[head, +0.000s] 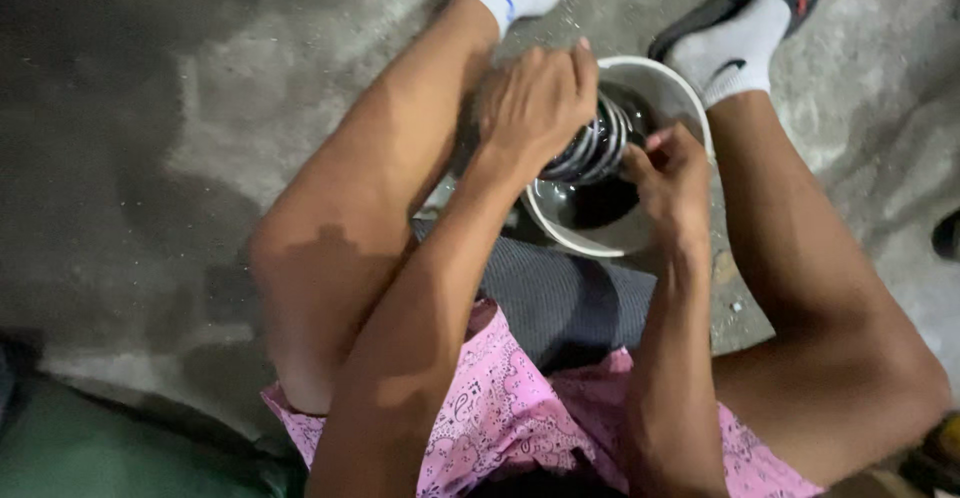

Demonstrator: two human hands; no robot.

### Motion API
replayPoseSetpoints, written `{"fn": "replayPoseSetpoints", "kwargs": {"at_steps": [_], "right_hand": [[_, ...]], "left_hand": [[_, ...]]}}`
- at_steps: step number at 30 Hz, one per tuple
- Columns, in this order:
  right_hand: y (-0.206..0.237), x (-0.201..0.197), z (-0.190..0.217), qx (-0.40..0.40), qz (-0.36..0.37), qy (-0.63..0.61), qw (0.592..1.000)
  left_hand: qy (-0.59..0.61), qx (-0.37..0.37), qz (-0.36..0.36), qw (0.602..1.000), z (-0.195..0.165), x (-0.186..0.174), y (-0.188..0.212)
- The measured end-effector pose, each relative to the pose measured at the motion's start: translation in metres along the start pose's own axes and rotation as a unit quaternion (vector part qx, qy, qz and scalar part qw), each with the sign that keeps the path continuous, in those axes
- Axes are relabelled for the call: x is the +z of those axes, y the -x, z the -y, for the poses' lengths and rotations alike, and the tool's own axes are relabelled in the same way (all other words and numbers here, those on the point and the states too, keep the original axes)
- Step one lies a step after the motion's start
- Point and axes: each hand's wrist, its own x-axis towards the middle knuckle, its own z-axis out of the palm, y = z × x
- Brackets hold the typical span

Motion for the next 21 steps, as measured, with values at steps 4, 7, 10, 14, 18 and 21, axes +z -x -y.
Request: {"fn": "replayPoseSetpoints", "kwargs": {"at_steps": [4, 7, 10, 14, 18, 21], "right_hand": [[-0.007, 0.012, -0.001, -0.027, -0.081, 0.271, 0.959], [-0.009, 0.017, -0.003, -0.043, -0.127, 0.239, 0.962], [0.0, 0.01, 0.0, 0.1, -0.027, 0.035, 0.994], [0.004, 0.007, 0.006, 0.028, 0.032, 0.084, 0.996], [-0.003, 0.015, 0.004, 0.0, -0.066, 0.225, 0.972], [-0.001, 0.012, 0.003, 0.025, -0.047, 0.225, 0.973]], "left_hand": [[0.062, -0.147, -0.014, 0.987, -0.004, -0.003, 0.0], [0.067, -0.146, 0.02, 0.987, -0.006, -0.004, -0.002], [0.06, -0.158, 0.055, 0.984, -0.005, -0.004, -0.003], [0.043, -0.145, 0.011, 0.988, -0.005, -0.005, -0.001], [0.048, -0.139, 0.015, 0.989, -0.006, -0.005, 0.0], [0.063, -0.131, 0.036, 0.989, -0.005, -0.005, -0.002]]}}
